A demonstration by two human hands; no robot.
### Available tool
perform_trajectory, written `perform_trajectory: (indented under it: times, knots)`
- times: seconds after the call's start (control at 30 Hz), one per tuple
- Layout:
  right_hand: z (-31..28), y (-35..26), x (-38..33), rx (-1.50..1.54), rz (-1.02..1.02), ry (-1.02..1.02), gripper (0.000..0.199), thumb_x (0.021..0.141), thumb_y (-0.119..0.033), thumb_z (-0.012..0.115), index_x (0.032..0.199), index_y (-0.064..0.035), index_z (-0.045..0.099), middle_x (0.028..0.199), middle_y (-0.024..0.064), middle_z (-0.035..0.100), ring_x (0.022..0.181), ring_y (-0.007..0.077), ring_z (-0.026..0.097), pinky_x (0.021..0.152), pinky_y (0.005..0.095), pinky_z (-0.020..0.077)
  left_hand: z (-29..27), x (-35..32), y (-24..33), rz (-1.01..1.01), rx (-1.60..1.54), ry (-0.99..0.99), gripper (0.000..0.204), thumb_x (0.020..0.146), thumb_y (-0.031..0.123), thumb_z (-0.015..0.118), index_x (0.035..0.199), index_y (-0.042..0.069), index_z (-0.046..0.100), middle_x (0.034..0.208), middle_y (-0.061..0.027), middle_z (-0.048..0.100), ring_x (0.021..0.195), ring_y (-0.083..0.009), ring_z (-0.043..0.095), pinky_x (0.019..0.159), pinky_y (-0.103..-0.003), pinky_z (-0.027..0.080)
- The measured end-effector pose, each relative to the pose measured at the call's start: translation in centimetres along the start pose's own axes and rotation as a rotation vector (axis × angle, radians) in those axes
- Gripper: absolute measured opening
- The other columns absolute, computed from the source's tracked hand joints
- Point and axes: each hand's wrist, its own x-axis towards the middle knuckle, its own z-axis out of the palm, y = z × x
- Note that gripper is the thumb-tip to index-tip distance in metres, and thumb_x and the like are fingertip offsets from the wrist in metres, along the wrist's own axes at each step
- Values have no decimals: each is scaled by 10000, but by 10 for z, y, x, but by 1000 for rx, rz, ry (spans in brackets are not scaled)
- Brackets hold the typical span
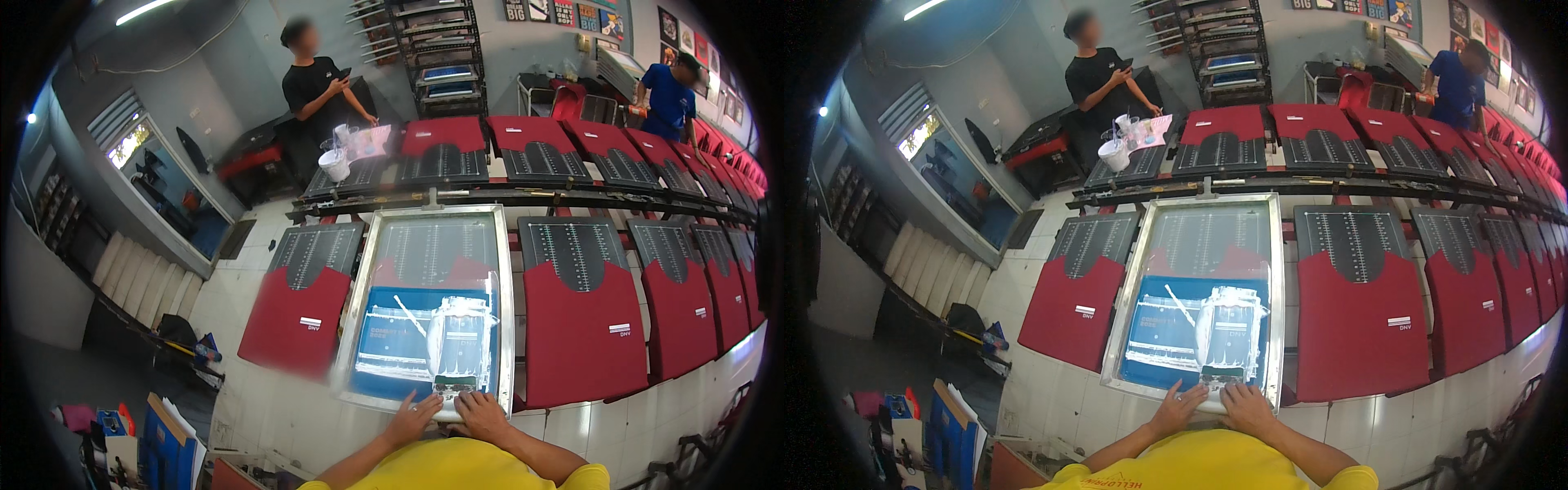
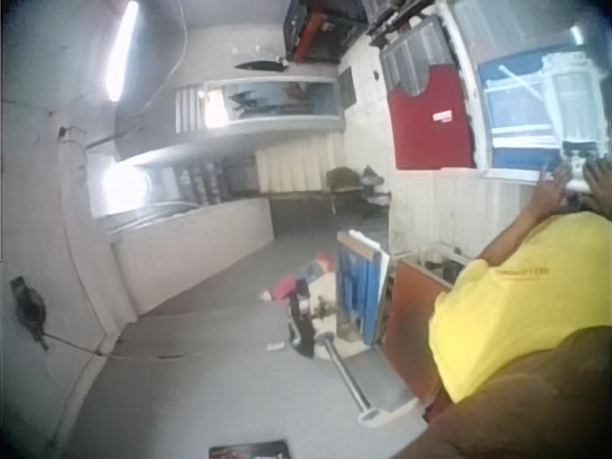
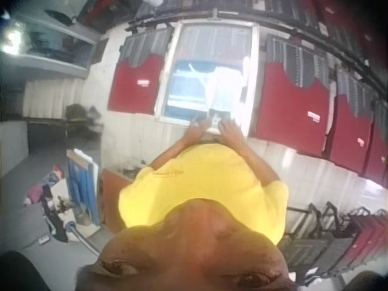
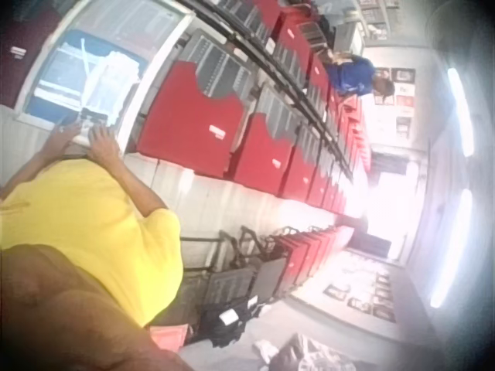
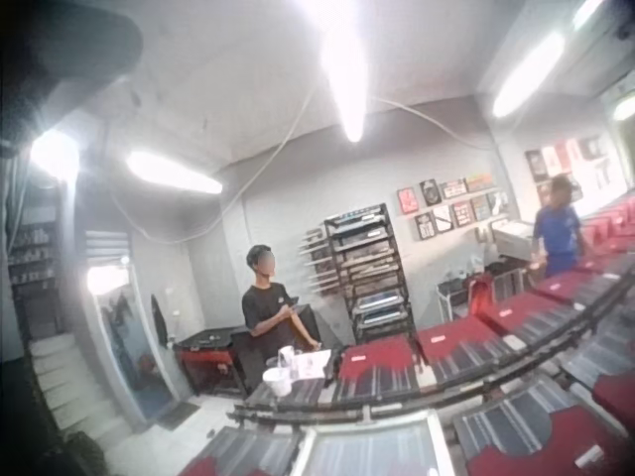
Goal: The person performs screen printing on a series of fabric pieces by lowering a screen frame and applying ink with a squeegee.
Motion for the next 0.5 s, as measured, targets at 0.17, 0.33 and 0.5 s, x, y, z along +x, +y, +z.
perform_trajectory:
  times: [0.17, 0.33, 0.5]
  knots:
    - [-9, 17, 0, 167, 385, 252, 478, 885, -351, 626, 1234, -27, 586, 1241, 179, 586, 1114, 336, 546, 905, 449, 415, -44, 5, -36, -149, -109, 83, 530, 883, 174, 629, 1372, 26, 486, 1474, -136, 463, 1389, -306, 411, 1145, -498, 275]
    - [22, 49, -9, 242, 926, 474, 403, 927, -201, 556, 1252, 36, 530, 1258, 273, 544, 1167, 415, 517, 985, 497, 396, -79, 1, -124, -716, 245, 472, 397, 923, 174, 584, 1249, -47, 536, 1281, -267, 536, 1169, -443, 514, 1011, -496, 397]
    - [47, 61, -7, 568, 1048, 510, 345, 993, -149, 424, 1239, 77, 508, 1151, 304, 587, 1097, 448, 558, 957, 471, 424, -84, -4, -158, -917, 142, 362, 356, 965, 239, 513, 1052, -89, 620, 1029, -272, 612, 981, -459, 586, 859, -493, 465]
